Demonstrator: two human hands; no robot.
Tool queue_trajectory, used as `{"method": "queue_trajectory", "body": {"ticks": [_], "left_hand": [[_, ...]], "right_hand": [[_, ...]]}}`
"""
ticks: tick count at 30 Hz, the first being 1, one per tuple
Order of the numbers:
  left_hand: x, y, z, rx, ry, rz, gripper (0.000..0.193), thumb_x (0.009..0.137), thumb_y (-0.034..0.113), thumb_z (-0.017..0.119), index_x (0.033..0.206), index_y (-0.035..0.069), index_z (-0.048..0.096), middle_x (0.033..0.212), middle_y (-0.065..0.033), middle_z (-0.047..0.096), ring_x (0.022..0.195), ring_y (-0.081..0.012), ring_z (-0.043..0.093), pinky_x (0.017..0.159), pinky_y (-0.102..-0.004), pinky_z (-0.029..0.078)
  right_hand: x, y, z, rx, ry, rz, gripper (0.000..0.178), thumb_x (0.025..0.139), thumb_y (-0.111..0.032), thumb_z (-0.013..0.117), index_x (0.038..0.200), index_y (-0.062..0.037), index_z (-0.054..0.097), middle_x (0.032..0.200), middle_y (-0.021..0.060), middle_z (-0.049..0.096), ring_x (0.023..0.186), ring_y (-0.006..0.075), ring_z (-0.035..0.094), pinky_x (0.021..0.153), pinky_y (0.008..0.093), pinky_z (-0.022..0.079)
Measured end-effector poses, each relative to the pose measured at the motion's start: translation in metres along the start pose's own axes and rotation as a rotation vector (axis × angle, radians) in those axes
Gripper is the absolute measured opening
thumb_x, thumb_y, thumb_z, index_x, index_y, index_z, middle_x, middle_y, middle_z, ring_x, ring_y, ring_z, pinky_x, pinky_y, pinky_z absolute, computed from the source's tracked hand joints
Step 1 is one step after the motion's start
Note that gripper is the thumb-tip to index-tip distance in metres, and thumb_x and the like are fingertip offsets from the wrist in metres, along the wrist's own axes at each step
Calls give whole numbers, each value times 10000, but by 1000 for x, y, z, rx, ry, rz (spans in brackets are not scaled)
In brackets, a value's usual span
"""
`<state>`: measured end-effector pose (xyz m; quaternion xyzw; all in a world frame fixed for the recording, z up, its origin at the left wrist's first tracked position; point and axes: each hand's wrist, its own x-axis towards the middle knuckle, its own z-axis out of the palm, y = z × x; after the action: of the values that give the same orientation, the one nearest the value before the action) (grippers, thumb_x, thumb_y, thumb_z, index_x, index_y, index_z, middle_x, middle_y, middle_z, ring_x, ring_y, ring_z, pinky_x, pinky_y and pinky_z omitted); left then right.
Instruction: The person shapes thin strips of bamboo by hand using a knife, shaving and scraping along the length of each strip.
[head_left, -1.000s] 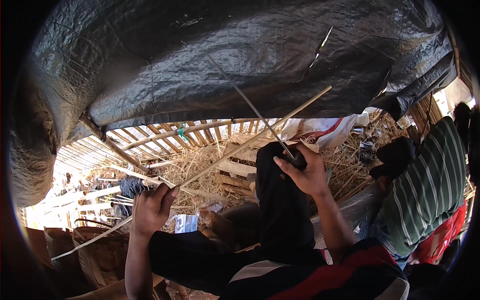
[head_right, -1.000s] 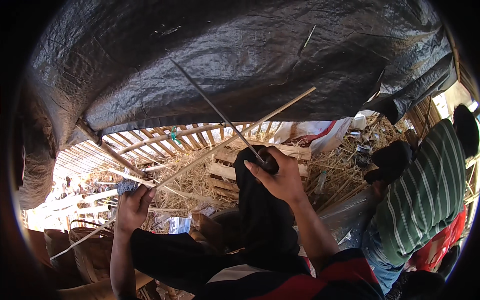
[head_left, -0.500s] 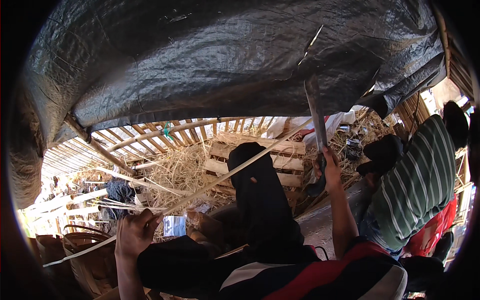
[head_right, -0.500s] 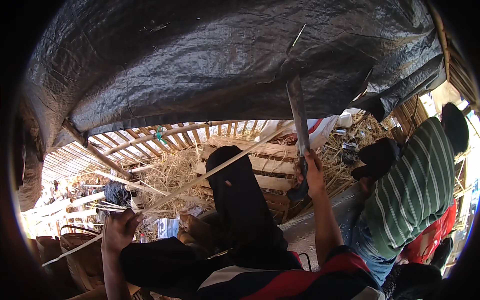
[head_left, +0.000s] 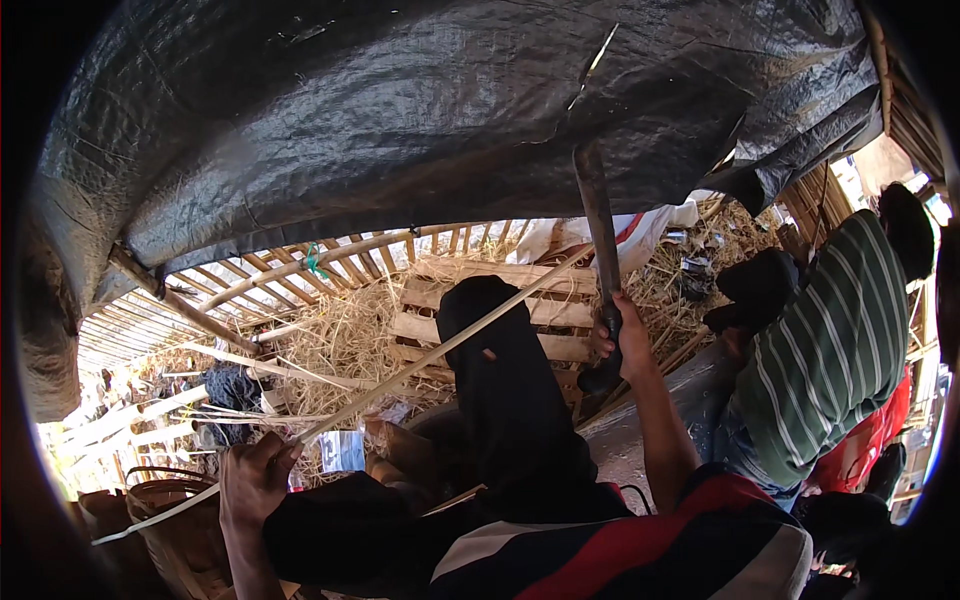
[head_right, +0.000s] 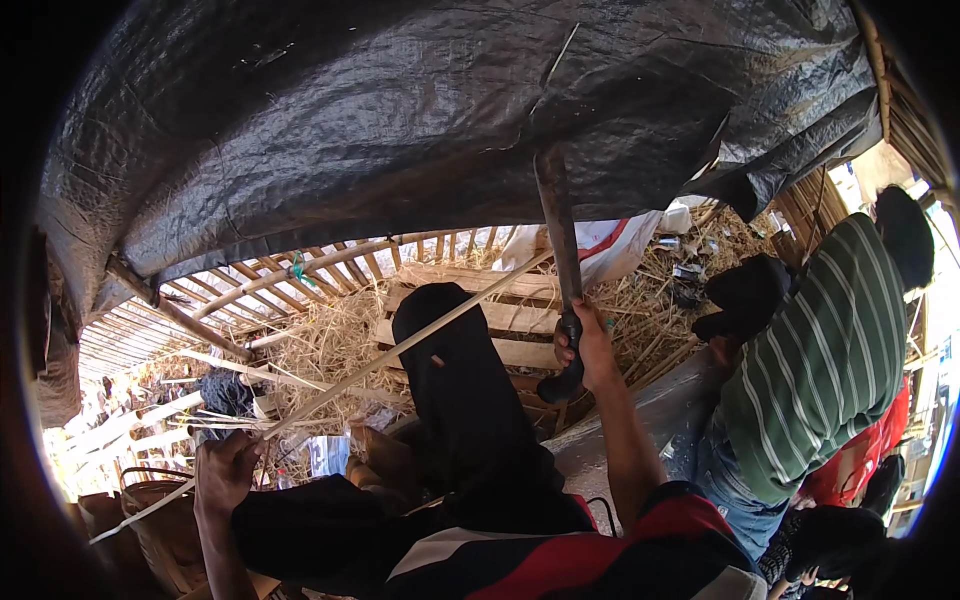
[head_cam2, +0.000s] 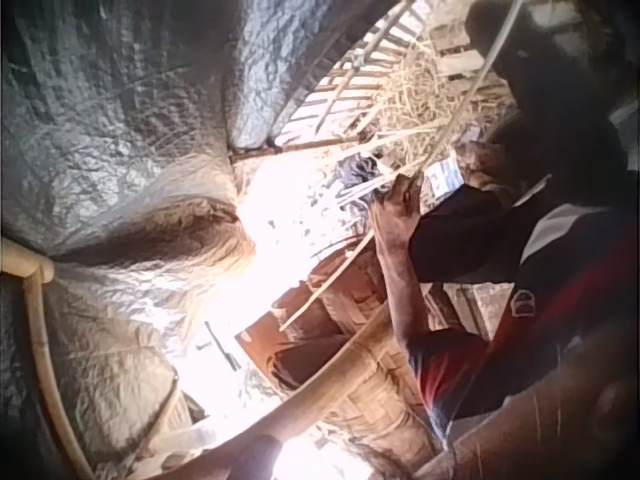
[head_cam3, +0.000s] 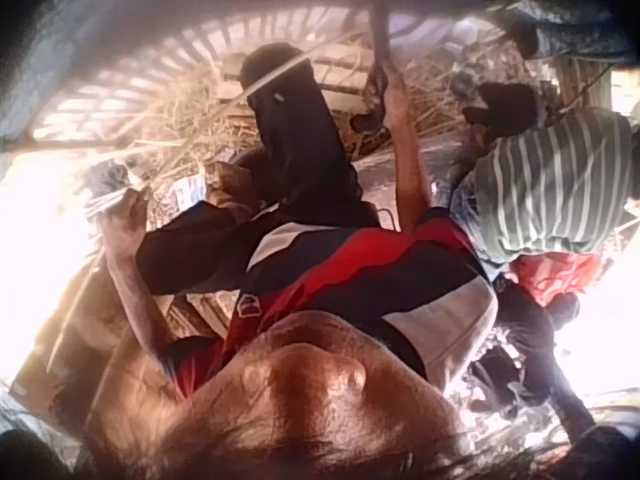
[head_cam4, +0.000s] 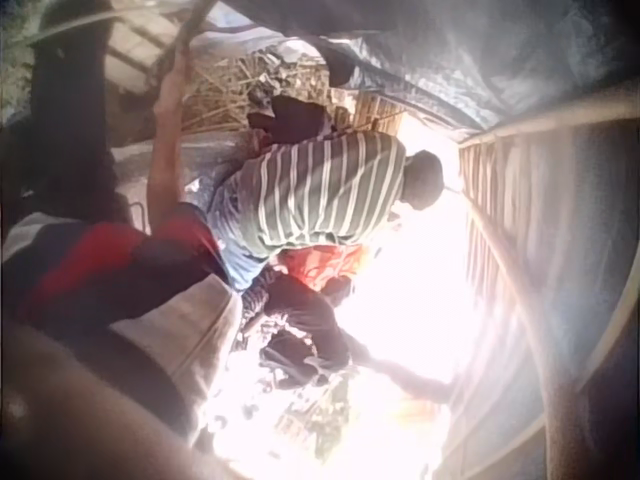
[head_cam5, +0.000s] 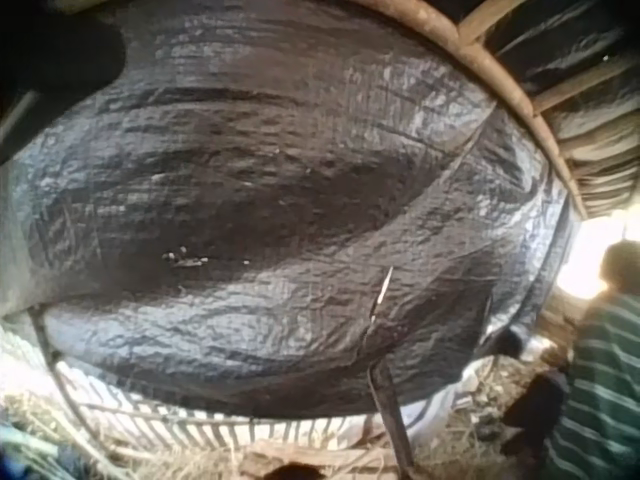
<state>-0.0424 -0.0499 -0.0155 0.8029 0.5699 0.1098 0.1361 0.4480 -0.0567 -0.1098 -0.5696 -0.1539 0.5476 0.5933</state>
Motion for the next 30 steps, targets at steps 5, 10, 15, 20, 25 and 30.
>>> {"method": "queue_trajectory", "body": {"ticks": [5, 10, 15, 20, 25, 30], "left_hand": [[3, 4, 1, -21, -8, 50, 231, 798, 207, 685, 685, 49, 560, 557, -133, 587, 492, -321, 586, 438, -393, 414], [3, 4, 0, -62, -32, -30, 220, 791, 183, 689, 677, 44, 563, 553, -133, 587, 492, -319, 587, 439, -389, 415], [3, 2, 8, -47, 24, 19, 218, 779, 182, 702, 680, 48, 560, 564, -130, 597, 501, -322, 593, 439, -394, 415], [2, 4, -3, -85, -50, -60, 252, 784, 116, 685, 670, 19, 482, 543, -147, 542, 501, -343, 559, 438, -391, 382], [4, 5, 5, 11, -34, -23, 222, 781, 133, 688, 680, 30, 520, 545, -143, 560, 499, -343, 570, 436, -392, 398], [0, 5, 7, -57, 24, 6, 225, 782, 131, 690, 679, 30, 517, 530, -144, 544, 481, -343, 556, 428, -397, 387]], "right_hand": [[12, -7, -9, -57, 53, -52, 290, 891, -421, 518, 868, -141, 447, 541, 21, 446, 348, 113, 371, 355, 265, 314], [5, -4, -7, -35, -36, 18, 269, 900, -417, 506, 874, -157, 439, 531, 7, 418, 360, 104, 375, 359, 261, 304], [14, -6, -10, 101, -10, 27, 268, 896, -414, 511, 871, -159, 434, 535, 7, 408, 364, 108, 372, 362, 270, 299], [1, -4, -5, -19, -57, 103, 285, 897, -419, 508, 852, -147, 434, 539, 6, 412, 369, 104, 372, 364, 264, 302], [-1, -8, 1, 51, -109, 138, 293, 895, -422, 508, 846, -141, 439, 534, 1, 410, 357, 101, 366, 352, 259, 304], [-1, -11, 0, -63, -141, 69, 308, 907, -436, 470, 847, -136, 436, 531, -11, 396, 356, 91, 355, 357, 248, 298]]}}
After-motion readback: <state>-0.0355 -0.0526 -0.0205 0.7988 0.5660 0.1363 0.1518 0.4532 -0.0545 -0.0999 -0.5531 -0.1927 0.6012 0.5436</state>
